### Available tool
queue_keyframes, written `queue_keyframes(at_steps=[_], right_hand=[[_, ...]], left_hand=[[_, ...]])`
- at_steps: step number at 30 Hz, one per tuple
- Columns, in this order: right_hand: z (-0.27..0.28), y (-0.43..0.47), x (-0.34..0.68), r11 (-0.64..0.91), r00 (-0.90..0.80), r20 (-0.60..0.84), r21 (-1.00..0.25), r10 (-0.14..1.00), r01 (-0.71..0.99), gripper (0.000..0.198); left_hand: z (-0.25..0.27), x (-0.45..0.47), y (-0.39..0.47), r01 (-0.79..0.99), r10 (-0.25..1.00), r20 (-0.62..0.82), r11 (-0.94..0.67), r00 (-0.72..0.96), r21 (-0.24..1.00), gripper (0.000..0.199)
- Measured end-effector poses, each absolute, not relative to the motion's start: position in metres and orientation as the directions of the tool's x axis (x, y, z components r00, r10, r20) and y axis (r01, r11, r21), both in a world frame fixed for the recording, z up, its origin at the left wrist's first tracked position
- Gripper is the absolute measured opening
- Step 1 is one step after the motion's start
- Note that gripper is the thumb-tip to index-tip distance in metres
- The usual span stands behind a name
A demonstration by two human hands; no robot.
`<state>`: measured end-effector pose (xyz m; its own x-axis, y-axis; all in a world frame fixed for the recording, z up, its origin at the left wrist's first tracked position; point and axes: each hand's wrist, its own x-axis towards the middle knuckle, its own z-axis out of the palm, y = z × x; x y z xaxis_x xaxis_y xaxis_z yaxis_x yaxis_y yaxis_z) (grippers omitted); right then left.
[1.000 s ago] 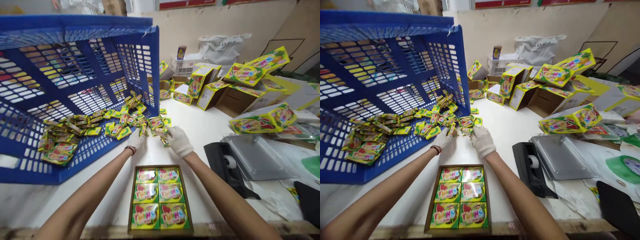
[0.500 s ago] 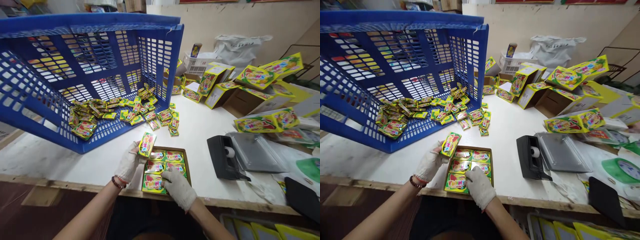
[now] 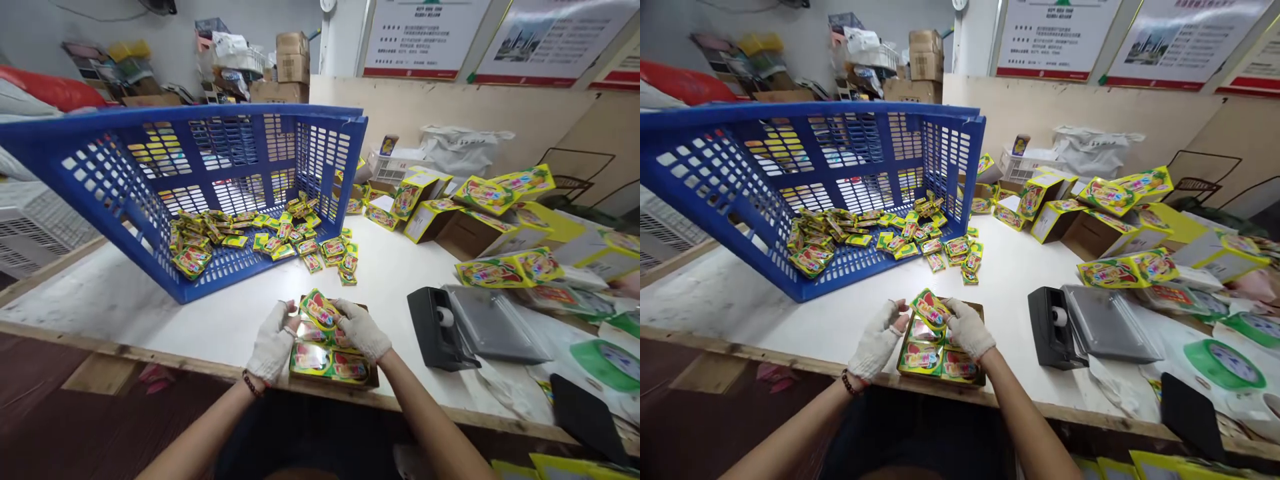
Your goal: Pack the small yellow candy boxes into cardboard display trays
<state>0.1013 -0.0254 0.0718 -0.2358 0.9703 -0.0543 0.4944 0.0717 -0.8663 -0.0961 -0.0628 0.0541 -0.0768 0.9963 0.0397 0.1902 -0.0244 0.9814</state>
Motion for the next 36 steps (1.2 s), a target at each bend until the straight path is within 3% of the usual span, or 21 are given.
queue_keyframes(at_steps=[2, 5, 11, 17, 21, 24, 27, 29, 31, 33, 36], right_hand=[[0.071, -0.014, 0.107, 0.053, -0.253, -0.139, -0.777, 0.957, 0.628, 0.030], [0.060, -0.005, 0.104, 0.098, -0.340, -0.207, -0.709, 0.917, 0.698, 0.024], [0.033, -0.007, 0.081, 0.208, -0.332, -0.103, -0.599, 0.938, 0.773, 0.014], [0.030, -0.014, 0.086, 0.152, -0.314, -0.134, -0.660, 0.940, 0.735, 0.013], [0.038, -0.010, 0.092, 0.086, -0.132, 0.007, -0.792, 0.991, 0.605, 0.021], [0.049, 0.003, 0.086, 0.032, -0.003, 0.035, -0.878, 0.999, 0.477, 0.029], [0.062, 0.016, 0.069, -0.005, -0.058, -0.021, -0.963, 0.998, 0.271, 0.037], [0.070, 0.020, 0.062, -0.034, -0.126, -0.052, -0.989, 0.991, 0.144, 0.040], [0.077, 0.021, 0.064, -0.039, -0.146, -0.060, -0.989, 0.987, 0.144, 0.037], [0.081, 0.023, 0.075, -0.004, -0.156, -0.047, -0.965, 0.987, 0.264, 0.030], [0.078, 0.026, 0.094, -0.003, -0.244, -0.131, -0.886, 0.961, 0.463, 0.030]], left_hand=[[0.050, -0.118, -0.049, 0.386, 0.978, 0.109, -0.032, -0.179, 0.922, 0.041], [0.047, -0.147, -0.017, 0.508, 0.961, 0.146, -0.007, -0.235, 0.861, 0.034], [0.051, -0.169, 0.088, 0.642, 0.933, 0.178, 0.070, -0.312, 0.763, 0.032], [0.053, -0.181, 0.178, 0.626, 0.920, 0.030, 0.241, -0.390, 0.742, 0.037], [0.050, -0.172, 0.172, 0.528, 0.949, -0.045, 0.213, -0.313, 0.822, 0.035], [0.053, -0.144, 0.123, 0.379, 0.982, -0.094, 0.150, -0.162, 0.913, 0.043], [0.058, -0.108, 0.056, 0.163, 0.990, -0.133, 0.123, 0.048, 0.979, 0.053], [0.059, -0.092, 0.018, -0.162, 0.942, -0.178, 0.230, 0.283, 0.960, 0.054], [0.058, -0.088, -0.005, -0.220, 0.910, -0.205, 0.296, 0.360, 0.930, 0.054], [0.055, -0.095, -0.015, -0.043, 0.956, -0.178, 0.193, 0.233, 0.980, 0.049], [0.050, -0.110, -0.015, 0.297, 0.996, 0.085, -0.073, -0.028, 0.952, 0.039]])
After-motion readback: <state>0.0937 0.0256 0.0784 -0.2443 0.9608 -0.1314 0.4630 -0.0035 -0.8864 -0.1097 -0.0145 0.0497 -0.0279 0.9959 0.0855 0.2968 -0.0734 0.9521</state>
